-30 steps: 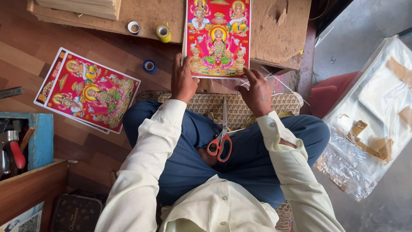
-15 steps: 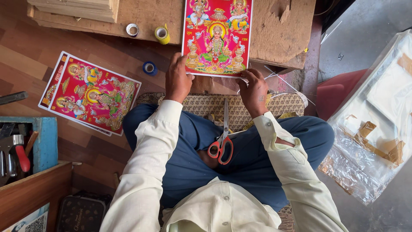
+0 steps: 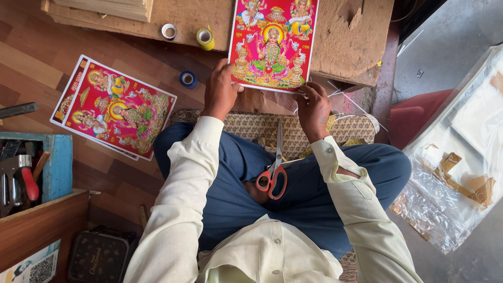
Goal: The person sits on the floor and assembles printed materials by cutting a cardboard sheet, trimming the edges of a colorful printed sheet, placing it into a clear plastic sleeve, and securing the edges with yellow patterned tape.
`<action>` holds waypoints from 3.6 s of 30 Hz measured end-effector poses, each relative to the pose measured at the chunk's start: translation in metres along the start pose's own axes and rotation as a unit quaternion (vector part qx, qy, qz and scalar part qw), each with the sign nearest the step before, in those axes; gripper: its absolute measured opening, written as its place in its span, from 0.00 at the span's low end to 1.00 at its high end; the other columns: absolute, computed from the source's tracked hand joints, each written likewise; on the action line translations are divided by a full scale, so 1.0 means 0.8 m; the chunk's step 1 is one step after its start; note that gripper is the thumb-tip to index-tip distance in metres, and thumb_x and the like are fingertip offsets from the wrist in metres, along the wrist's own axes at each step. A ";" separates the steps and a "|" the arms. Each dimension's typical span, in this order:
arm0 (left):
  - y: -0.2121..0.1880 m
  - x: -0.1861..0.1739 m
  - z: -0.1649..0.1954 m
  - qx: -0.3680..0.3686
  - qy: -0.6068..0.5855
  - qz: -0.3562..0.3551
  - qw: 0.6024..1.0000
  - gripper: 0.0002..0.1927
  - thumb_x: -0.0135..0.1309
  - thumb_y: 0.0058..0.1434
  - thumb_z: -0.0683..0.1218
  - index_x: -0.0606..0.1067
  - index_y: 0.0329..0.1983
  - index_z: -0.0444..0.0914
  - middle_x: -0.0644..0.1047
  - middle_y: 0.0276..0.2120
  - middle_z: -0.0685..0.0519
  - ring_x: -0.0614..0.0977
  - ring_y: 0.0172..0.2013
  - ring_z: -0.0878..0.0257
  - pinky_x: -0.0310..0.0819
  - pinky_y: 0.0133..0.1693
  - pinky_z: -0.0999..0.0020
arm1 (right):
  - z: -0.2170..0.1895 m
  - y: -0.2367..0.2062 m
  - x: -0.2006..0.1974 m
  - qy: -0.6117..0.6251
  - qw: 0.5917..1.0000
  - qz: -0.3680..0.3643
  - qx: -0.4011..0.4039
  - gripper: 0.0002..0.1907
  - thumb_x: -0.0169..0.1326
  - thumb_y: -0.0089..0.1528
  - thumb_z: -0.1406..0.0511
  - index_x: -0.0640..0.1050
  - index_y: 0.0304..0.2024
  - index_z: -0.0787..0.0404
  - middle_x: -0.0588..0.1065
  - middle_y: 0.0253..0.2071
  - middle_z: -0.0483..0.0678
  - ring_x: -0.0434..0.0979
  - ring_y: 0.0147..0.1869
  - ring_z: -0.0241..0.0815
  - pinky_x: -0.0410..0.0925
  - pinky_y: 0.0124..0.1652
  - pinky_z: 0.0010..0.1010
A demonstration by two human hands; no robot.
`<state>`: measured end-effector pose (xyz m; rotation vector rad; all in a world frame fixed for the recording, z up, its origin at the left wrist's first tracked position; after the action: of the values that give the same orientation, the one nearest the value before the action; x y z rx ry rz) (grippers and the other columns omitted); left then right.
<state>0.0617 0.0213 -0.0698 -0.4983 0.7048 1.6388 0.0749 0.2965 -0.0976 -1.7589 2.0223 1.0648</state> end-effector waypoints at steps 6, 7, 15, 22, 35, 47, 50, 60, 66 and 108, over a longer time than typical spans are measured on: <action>-0.003 0.003 0.003 -0.001 -0.028 -0.018 0.999 0.23 0.64 0.51 0.32 0.75 0.51 0.28 0.75 0.56 0.42 0.80 0.53 0.43 0.77 0.50 0.56 | 0.021 0.003 0.004 0.008 1.000 0.011 0.006 0.13 0.66 0.58 0.73 0.83 0.46 0.68 0.79 0.52 0.57 0.85 0.44 0.46 0.78 0.40 0.31; -0.005 0.005 0.005 0.000 -0.038 -0.025 0.999 0.22 0.63 0.52 0.32 0.74 0.52 0.28 0.75 0.56 0.42 0.80 0.52 0.44 0.78 0.50 0.56 | 0.024 0.005 0.002 0.017 1.000 0.016 0.004 0.13 0.65 0.59 0.73 0.83 0.46 0.68 0.79 0.52 0.57 0.85 0.45 0.45 0.79 0.41 0.31; -0.013 0.012 0.013 0.021 -0.001 -0.045 0.999 0.22 0.63 0.52 0.33 0.74 0.51 0.28 0.73 0.56 0.41 0.79 0.51 0.42 0.77 0.48 0.53 | 0.025 0.011 -0.007 -0.018 0.999 0.045 -0.016 0.13 0.64 0.58 0.76 0.84 0.46 0.69 0.80 0.51 0.59 0.85 0.46 0.49 0.78 0.41 0.32; -0.013 0.019 0.005 0.028 0.024 -0.047 0.998 0.18 0.60 0.54 0.32 0.75 0.49 0.28 0.73 0.57 0.41 0.79 0.53 0.43 0.77 0.51 0.55 | 0.026 0.013 -0.009 0.003 0.999 0.040 -0.009 0.11 0.64 0.58 0.76 0.84 0.44 0.67 0.82 0.49 0.55 0.86 0.44 0.46 0.79 0.43 0.31; -0.016 0.014 0.013 0.009 -0.020 -0.030 0.999 0.21 0.62 0.52 0.31 0.73 0.50 0.28 0.72 0.58 0.43 0.79 0.54 0.43 0.77 0.51 0.56 | 0.018 0.010 -0.011 -0.011 0.999 0.014 0.041 0.17 0.65 0.59 0.71 0.82 0.50 0.66 0.77 0.56 0.57 0.81 0.55 0.54 0.75 0.49 0.34; -0.013 0.019 0.012 -0.003 0.007 -0.017 1.000 0.24 0.67 0.52 0.37 0.74 0.51 0.29 0.73 0.57 0.42 0.80 0.52 0.45 0.77 0.49 0.57 | -0.006 0.012 -0.006 -0.130 0.990 -0.033 -0.035 0.22 0.65 0.57 0.71 0.81 0.55 0.64 0.76 0.61 0.55 0.75 0.62 0.57 0.68 0.58 0.43; -0.015 0.021 0.006 0.003 0.007 -0.006 1.000 0.25 0.69 0.50 0.38 0.74 0.50 0.29 0.74 0.56 0.42 0.80 0.52 0.44 0.76 0.50 0.56 | -0.008 0.012 -0.005 -0.198 0.976 -0.012 -0.089 0.17 0.61 0.59 0.73 0.82 0.51 0.61 0.79 0.57 0.51 0.77 0.62 0.53 0.67 0.57 0.42; 0.007 -0.023 -0.027 -0.014 0.003 0.220 0.975 0.26 0.69 0.57 0.44 0.72 0.56 0.34 0.70 0.58 0.40 0.74 0.57 0.40 0.71 0.55 0.51 | -0.038 -0.004 -0.027 -0.187 0.969 0.040 -0.154 0.05 0.60 0.66 0.69 0.82 0.45 0.60 0.80 0.48 0.49 0.78 0.56 0.52 0.69 0.53 0.43; 0.061 -0.052 -0.056 -0.013 0.078 0.224 0.971 0.16 0.66 0.53 0.39 0.77 0.44 0.37 0.67 0.58 0.40 0.75 0.53 0.41 0.73 0.50 0.51 | -0.051 -0.015 -0.023 -0.186 0.973 0.019 -0.139 0.04 0.61 0.66 0.68 0.82 0.43 0.60 0.80 0.44 0.50 0.79 0.45 0.52 0.70 0.43 0.43; -0.097 0.117 0.002 -0.161 -0.405 0.073 0.897 0.05 0.62 0.65 0.42 0.79 0.40 0.35 0.81 0.31 0.49 0.81 0.29 0.64 0.76 0.32 0.69 | -0.132 -0.228 -0.017 -0.161 0.941 -0.264 0.139 0.35 0.66 0.54 0.55 0.70 0.59 0.62 0.79 0.26 0.58 0.79 0.28 0.56 0.69 0.28 0.44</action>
<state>0.1209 0.0967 -0.1448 0.0445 -0.1618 1.9072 0.2764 0.2367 -0.0800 -1.6984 1.3197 0.7825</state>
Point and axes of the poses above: each hand's wrist, its own y-axis towards the middle knuckle, its own x-axis out of the palm, z = x × y, the point moved 6 cm from there along y, towards the middle knuckle
